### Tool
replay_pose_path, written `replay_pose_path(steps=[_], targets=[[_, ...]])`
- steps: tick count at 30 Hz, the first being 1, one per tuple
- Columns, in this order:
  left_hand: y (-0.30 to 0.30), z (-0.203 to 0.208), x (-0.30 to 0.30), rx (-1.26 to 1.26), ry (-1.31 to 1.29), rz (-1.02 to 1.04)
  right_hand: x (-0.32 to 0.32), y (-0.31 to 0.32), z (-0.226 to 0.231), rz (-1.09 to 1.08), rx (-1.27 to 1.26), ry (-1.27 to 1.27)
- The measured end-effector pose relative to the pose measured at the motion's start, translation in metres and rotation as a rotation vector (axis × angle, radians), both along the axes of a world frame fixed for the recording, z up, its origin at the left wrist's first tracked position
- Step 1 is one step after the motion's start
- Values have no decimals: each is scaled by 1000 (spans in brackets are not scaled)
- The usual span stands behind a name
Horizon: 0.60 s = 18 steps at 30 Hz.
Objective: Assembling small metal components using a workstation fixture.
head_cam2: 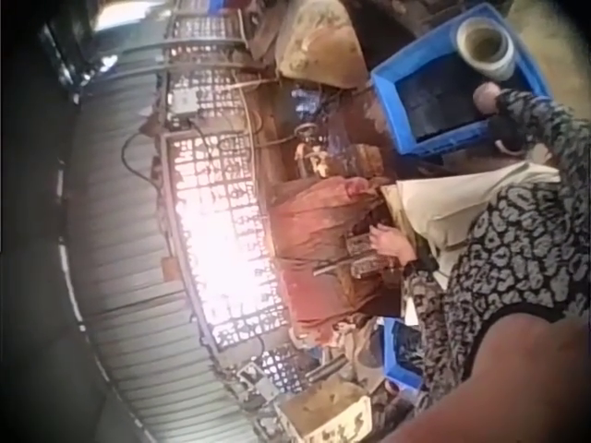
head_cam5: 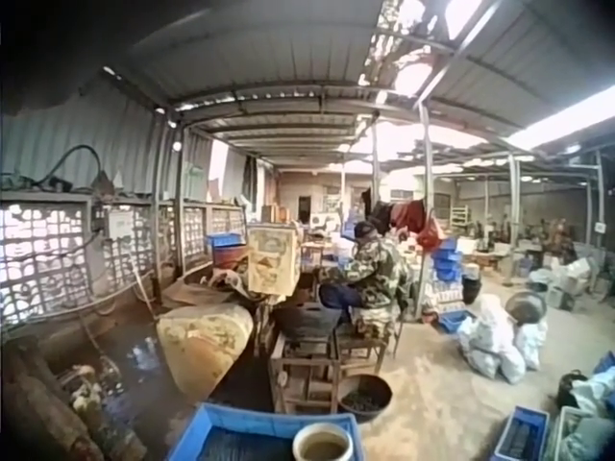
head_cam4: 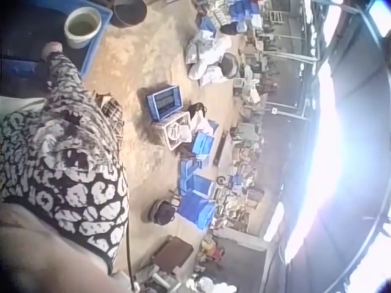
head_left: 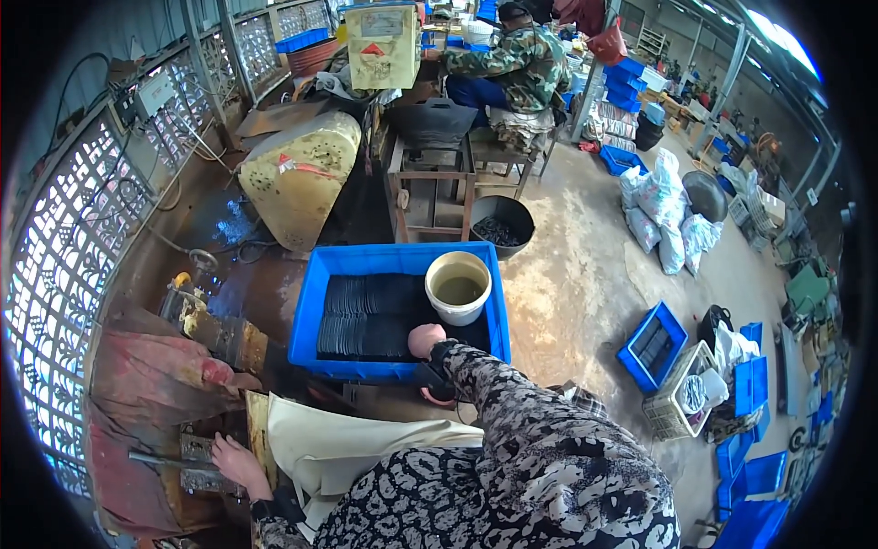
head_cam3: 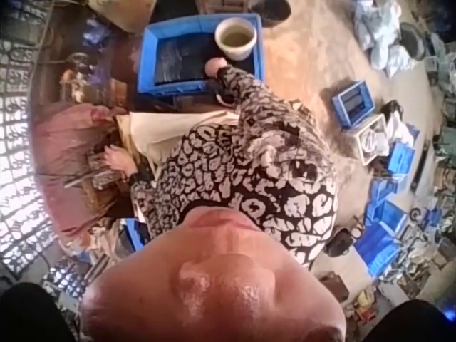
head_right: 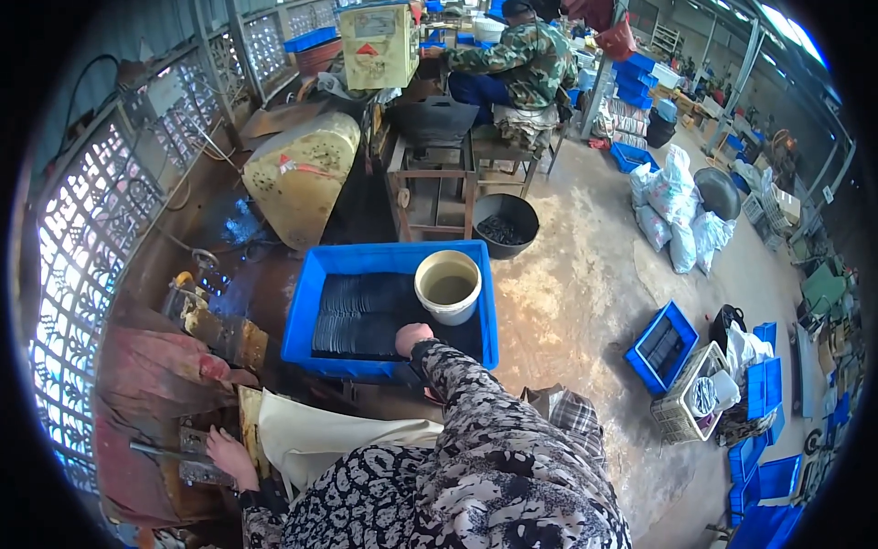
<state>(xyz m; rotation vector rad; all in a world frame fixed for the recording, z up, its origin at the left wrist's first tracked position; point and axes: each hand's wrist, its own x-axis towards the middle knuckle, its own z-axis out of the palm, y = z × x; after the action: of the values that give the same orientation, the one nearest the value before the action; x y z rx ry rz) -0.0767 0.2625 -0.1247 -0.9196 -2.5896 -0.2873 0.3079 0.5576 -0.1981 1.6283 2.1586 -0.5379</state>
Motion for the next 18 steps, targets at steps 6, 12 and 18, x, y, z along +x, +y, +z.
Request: replay_pose_path(steps=[6,12,18], targets=[[28,14,12,271,-16,-414,-66,-11,60,-74,-28,330],[121,83,94,705,-1647,-318,-141,-67,134,308,342,1126],[131,82,96,956,-1883,-547,-139,-95,167,461,350,1156]])
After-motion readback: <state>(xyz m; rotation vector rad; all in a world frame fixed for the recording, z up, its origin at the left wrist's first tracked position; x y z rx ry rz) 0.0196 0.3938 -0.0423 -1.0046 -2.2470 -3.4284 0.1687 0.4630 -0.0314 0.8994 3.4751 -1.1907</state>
